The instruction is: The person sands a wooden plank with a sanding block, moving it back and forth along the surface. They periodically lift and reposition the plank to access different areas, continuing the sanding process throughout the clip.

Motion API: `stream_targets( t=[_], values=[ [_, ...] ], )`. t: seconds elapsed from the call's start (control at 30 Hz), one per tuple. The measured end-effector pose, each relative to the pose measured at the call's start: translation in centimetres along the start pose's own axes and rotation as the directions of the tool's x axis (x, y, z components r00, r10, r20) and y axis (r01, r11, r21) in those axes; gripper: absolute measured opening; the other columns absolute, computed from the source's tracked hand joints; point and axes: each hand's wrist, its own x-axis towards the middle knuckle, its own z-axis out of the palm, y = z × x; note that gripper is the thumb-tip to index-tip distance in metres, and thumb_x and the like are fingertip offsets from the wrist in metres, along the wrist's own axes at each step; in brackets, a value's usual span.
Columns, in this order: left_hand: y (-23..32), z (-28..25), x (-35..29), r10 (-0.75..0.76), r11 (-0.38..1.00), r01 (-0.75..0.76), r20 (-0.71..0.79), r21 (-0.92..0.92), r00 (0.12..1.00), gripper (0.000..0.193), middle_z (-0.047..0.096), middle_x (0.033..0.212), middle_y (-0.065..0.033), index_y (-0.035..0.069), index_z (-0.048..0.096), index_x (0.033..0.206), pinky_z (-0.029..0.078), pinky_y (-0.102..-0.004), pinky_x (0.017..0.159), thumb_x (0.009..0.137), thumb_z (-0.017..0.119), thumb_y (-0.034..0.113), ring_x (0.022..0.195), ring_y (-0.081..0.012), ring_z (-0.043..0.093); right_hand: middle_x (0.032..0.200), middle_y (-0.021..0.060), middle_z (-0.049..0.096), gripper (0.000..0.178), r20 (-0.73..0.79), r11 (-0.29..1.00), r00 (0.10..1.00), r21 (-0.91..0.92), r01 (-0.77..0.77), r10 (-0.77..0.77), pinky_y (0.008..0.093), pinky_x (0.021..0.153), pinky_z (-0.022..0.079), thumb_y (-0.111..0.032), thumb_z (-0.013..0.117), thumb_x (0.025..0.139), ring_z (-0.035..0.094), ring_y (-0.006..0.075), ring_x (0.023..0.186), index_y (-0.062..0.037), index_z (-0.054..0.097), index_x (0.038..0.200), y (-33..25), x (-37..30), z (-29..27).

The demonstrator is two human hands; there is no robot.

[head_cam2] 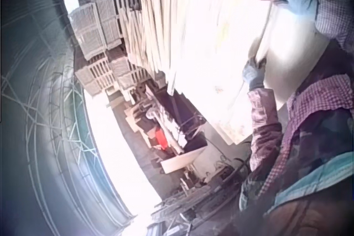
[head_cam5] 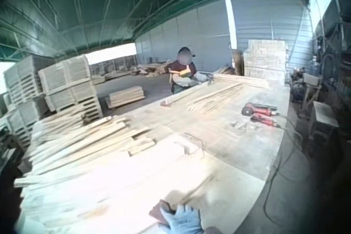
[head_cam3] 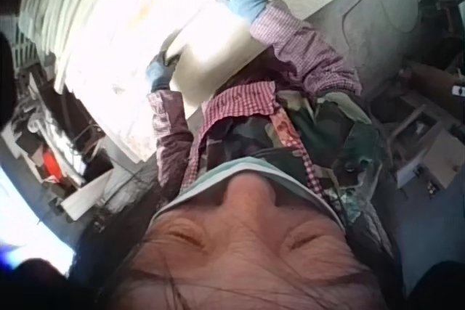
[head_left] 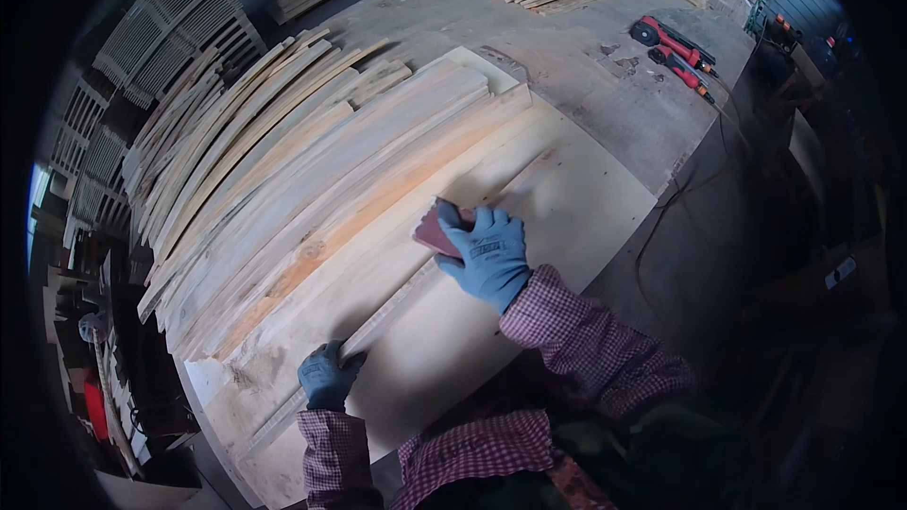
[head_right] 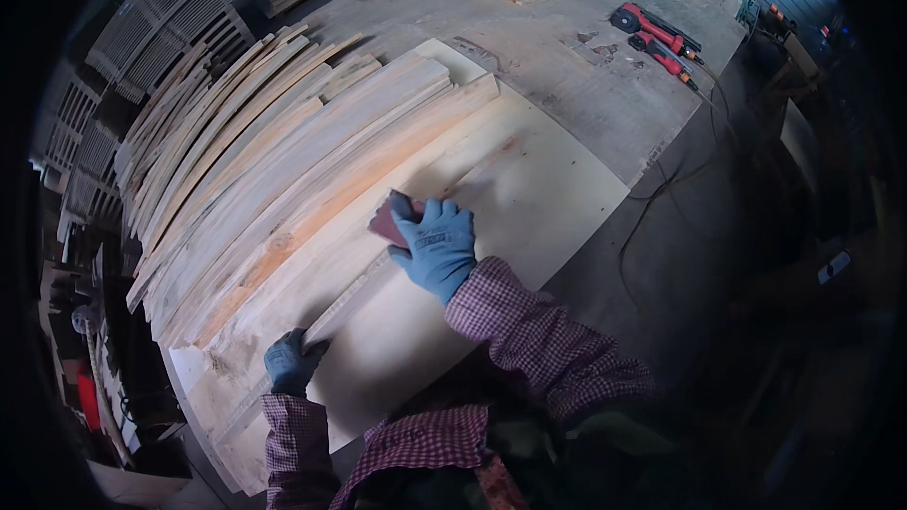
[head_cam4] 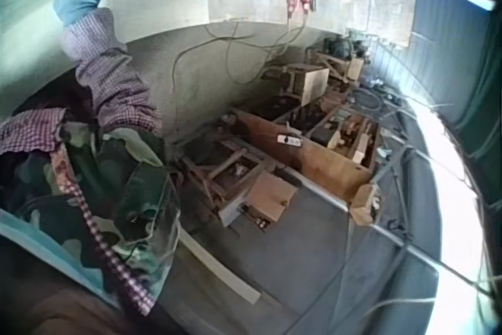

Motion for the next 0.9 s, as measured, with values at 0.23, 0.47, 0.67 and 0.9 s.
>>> stream_targets(
  t=[0.23, 0.47, 0.67, 0.9],
  values=[
    [-2.4, 1.3, -2.4, 0.115, 0.993, -0.115, -0.153, 0.008, 0.981, 0.039, 0.070, 0.079, -0.0113, 0.015, 0.074, 0.096, 0.053, -0.0456, 0.064, 0.073, 0.081, 0.046, 0.073, -0.0330, 0.068, 0.115, 0.0117, 0.051, 0.074, 0.153, 0.969, 0.968, 0.174, 0.173, -0.200, 0.0484, 0.084, 0.040, -0.050, 0.072, 0.080, 0.050, 0.0300, 0.106, -0.0220, 0.046, 0.144, -2.2, -1.2, -0.7],
    [-2.0, 1.6, -2.2, 0.159, 0.987, -0.158, -0.196, 0.022, 0.968, 0.038, 0.067, 0.076, -0.0105, 0.015, 0.073, 0.094, 0.051, -0.0477, 0.061, 0.074, 0.080, 0.047, 0.069, -0.0339, 0.066, 0.110, 0.0144, 0.058, 0.065, 0.022, 0.815, 0.825, -0.173, -0.553, 0.565, 0.0487, 0.088, 0.040, -0.057, 0.067, 0.084, 0.054, 0.0309, 0.104, -0.0212, 0.057, 0.137, 17.0, 6.7, -1.5],
    [-2.4, 1.8, -2.9, 0.137, 0.988, -0.122, -0.180, 0.094, 0.974, 0.039, 0.068, 0.076, -0.0107, 0.016, 0.073, 0.096, 0.050, -0.0480, 0.060, 0.077, 0.078, 0.050, 0.069, -0.0340, 0.066, 0.110, 0.0161, 0.053, 0.073, -0.019, 0.986, 0.988, 0.067, -0.152, 0.154, 0.0504, 0.083, 0.040, -0.048, 0.072, 0.082, 0.051, 0.0320, 0.102, -0.0166, 0.044, 0.141, 3.8, 1.7, 0.3],
    [-2.5, 1.9, -2.5, 0.162, 0.986, -0.150, -0.220, 0.071, 0.962, 0.038, 0.068, 0.077, -0.0105, 0.017, 0.073, 0.097, 0.050, -0.0477, 0.061, 0.078, 0.077, 0.050, 0.070, -0.0337, 0.066, 0.119, 0.0131, 0.050, 0.079, 0.088, 0.961, 0.975, 0.211, 0.180, -0.202, 0.0467, 0.085, 0.040, -0.053, 0.071, 0.082, 0.050, 0.0285, 0.104, -0.0200, 0.043, 0.148, -1.4, -1.4, -0.3]
  ],
)
